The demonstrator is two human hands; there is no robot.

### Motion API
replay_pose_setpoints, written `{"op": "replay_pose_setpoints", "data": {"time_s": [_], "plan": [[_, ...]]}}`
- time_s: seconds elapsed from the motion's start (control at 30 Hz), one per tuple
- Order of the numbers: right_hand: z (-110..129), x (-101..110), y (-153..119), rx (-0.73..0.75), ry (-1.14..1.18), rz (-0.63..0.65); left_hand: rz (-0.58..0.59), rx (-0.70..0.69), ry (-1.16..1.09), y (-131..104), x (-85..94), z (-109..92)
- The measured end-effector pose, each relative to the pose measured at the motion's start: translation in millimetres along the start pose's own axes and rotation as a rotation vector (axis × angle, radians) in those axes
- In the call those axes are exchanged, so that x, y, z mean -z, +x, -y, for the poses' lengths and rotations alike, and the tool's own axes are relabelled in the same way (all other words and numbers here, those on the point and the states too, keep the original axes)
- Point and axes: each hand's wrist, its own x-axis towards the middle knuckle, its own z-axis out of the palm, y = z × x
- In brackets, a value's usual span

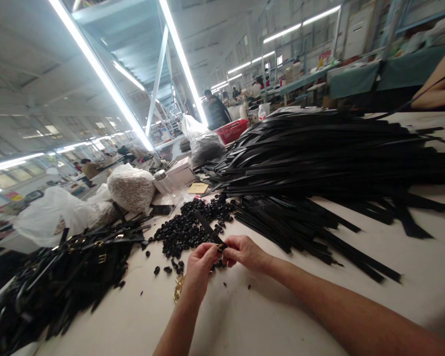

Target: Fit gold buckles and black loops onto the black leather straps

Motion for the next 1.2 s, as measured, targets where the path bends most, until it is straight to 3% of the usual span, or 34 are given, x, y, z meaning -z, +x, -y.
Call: {"op": "replay_pose_setpoints", "data": {"time_s": [0.6, 0.9, 1.1, 1.2], "plan": [[-5.6, 3.5, 0.6, 0.125, -0.345, -0.02, 0.072, 0.282, -0.119, 1.5, 9.7, -6.6], [8.4, 2.2, -6.3, 0.198, -0.69, -0.108, 0.0, 0.138, -0.211, 6.2, 8.1, 2.8], [3.8, 0.7, -5.0, 0.186, -0.636, -0.112, -0.02, 0.185, -0.153, 5.0, 9.9, 3.5], [-1.6, -0.8, -2.5, 0.138, -0.458, -0.101, -0.032, 0.186, -0.251, 4.9, 8.0, 5.2]]}}
